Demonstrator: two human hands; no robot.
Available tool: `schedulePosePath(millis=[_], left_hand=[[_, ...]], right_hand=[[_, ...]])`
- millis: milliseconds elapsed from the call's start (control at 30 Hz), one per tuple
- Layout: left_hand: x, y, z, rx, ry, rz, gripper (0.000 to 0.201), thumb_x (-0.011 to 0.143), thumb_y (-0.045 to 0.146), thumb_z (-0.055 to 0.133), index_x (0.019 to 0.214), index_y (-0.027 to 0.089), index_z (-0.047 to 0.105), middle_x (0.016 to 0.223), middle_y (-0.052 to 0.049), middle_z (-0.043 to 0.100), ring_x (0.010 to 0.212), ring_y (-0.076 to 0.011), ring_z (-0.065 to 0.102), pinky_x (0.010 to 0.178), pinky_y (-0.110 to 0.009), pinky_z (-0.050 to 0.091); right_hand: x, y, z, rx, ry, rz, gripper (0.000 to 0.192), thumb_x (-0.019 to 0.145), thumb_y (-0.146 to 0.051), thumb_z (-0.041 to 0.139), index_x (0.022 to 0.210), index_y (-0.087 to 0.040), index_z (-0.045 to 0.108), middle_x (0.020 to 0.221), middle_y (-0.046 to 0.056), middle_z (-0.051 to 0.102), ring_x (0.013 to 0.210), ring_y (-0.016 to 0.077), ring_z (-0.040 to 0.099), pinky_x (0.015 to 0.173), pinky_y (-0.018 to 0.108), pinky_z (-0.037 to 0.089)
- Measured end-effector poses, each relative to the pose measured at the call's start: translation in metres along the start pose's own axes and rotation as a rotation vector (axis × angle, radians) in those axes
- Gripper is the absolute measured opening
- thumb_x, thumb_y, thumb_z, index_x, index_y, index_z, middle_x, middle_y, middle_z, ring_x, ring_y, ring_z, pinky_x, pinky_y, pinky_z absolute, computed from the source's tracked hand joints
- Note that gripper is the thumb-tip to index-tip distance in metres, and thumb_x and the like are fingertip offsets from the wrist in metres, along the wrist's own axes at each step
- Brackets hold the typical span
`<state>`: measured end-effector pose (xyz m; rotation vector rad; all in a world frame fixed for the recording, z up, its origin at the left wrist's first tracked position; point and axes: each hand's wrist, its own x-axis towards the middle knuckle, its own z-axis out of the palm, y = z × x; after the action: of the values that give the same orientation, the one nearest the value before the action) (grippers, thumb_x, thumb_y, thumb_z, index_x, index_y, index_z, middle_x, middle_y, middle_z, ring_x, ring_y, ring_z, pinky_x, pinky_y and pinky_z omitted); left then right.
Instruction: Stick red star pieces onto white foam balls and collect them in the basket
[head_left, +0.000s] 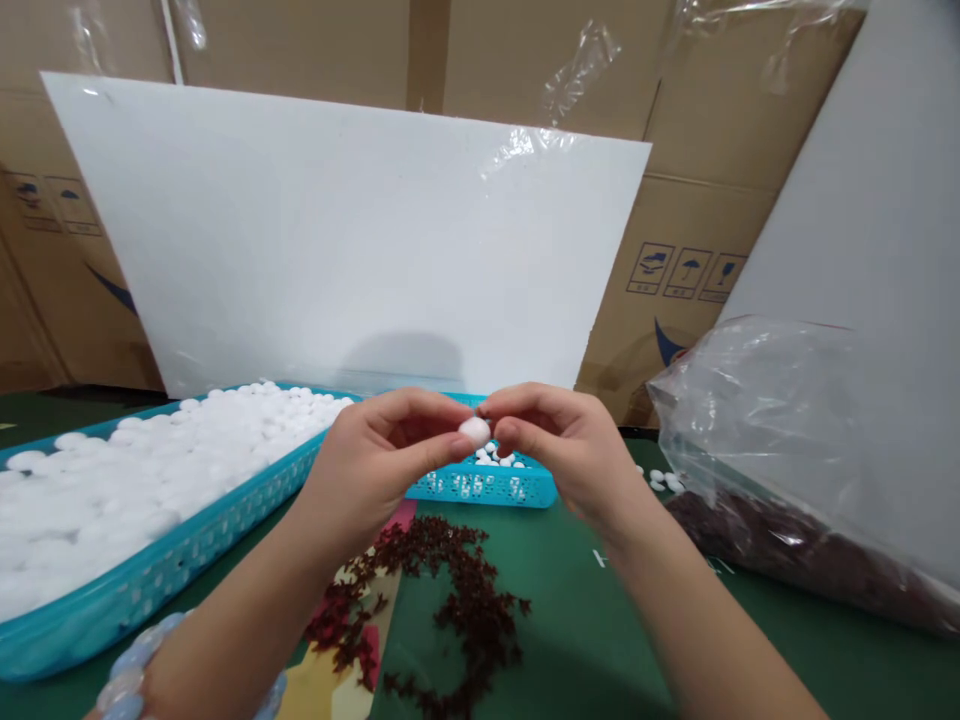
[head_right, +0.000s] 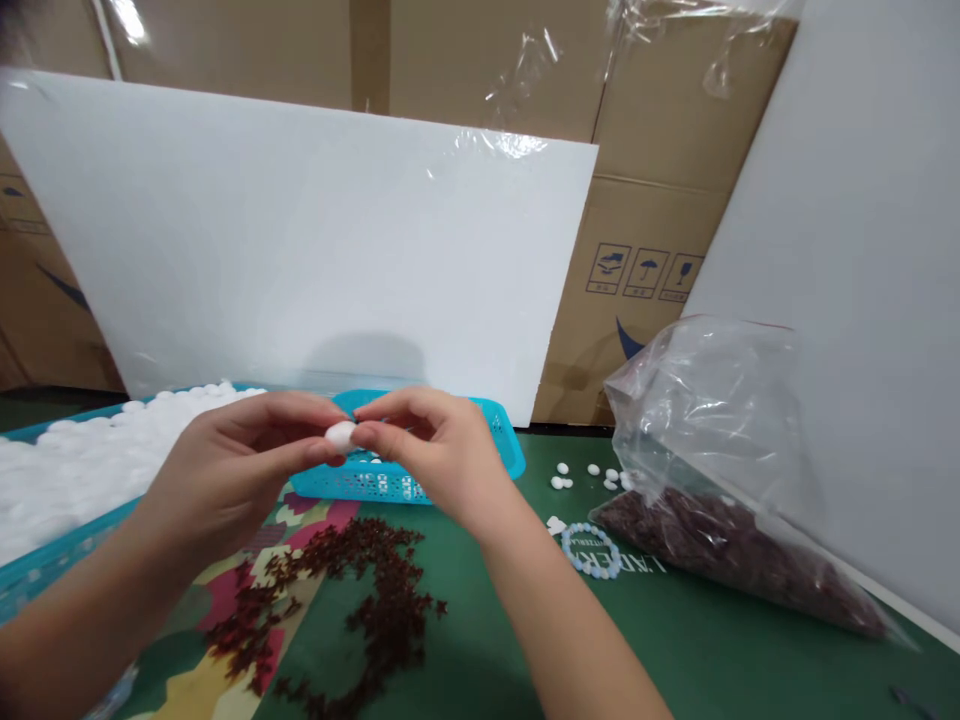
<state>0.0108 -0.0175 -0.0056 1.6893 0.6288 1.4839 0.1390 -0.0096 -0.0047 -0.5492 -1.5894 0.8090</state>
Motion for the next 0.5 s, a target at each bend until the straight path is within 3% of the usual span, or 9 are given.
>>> schedulePosePath(millis=[167, 267, 400, 500], left_hand=[[0.0, 0.002, 0.007, 0.141, 0.063, -0.026, 0.011, 0.052, 0.01, 0.056, 0.05, 0.021, 0.055, 0.05, 0.007, 0.054, 0.046, -0.0042, 0.05, 0.04, -0.009, 0.04], [-0.002, 0.002, 0.009, 0.257, 0.071, 0.008, 0.01, 0.051, 0.012, 0.057, 0.048, 0.021, 0.053, 0.052, 0.007, 0.053, 0.047, -0.0049, 0.049, 0.038, -0.01, 0.038], [-0.001, 0.003, 0.016, 0.412, 0.074, 0.017, 0.006, 0.055, 0.021, 0.055, 0.051, 0.021, 0.051, 0.054, 0.007, 0.053, 0.048, -0.0056, 0.048, 0.038, -0.011, 0.037], [0.013, -0.011, 0.04, 0.658, -0.079, -0.054, 0.009, 0.063, 0.029, 0.047, 0.064, 0.019, 0.048, 0.063, 0.004, 0.055, 0.057, -0.0086, 0.053, 0.047, -0.015, 0.042]], right_hand=[[0.0, -0.006, -0.004, -0.096, -0.021, 0.055, 0.007, 0.055, -0.013, 0.053, 0.048, -0.015, 0.051, 0.044, -0.005, 0.049, 0.042, 0.004, 0.045, 0.04, 0.017, 0.037], [0.003, -0.007, -0.012, -0.196, 0.045, 0.001, 0.006, 0.056, -0.014, 0.051, 0.05, -0.015, 0.049, 0.043, -0.006, 0.047, 0.041, 0.0038, 0.044, 0.039, 0.017, 0.035], [0.008, -0.015, -0.044, -0.172, 0.371, -0.163, 0.007, 0.058, -0.014, 0.048, 0.051, -0.016, 0.046, 0.044, -0.008, 0.047, 0.041, 0.0034, 0.047, 0.04, 0.016, 0.039], [0.003, -0.025, -0.076, -0.067, 0.662, -0.297, 0.011, 0.058, -0.01, 0.047, 0.049, -0.017, 0.045, 0.043, -0.008, 0.047, 0.043, 0.0035, 0.05, 0.045, 0.016, 0.043]])
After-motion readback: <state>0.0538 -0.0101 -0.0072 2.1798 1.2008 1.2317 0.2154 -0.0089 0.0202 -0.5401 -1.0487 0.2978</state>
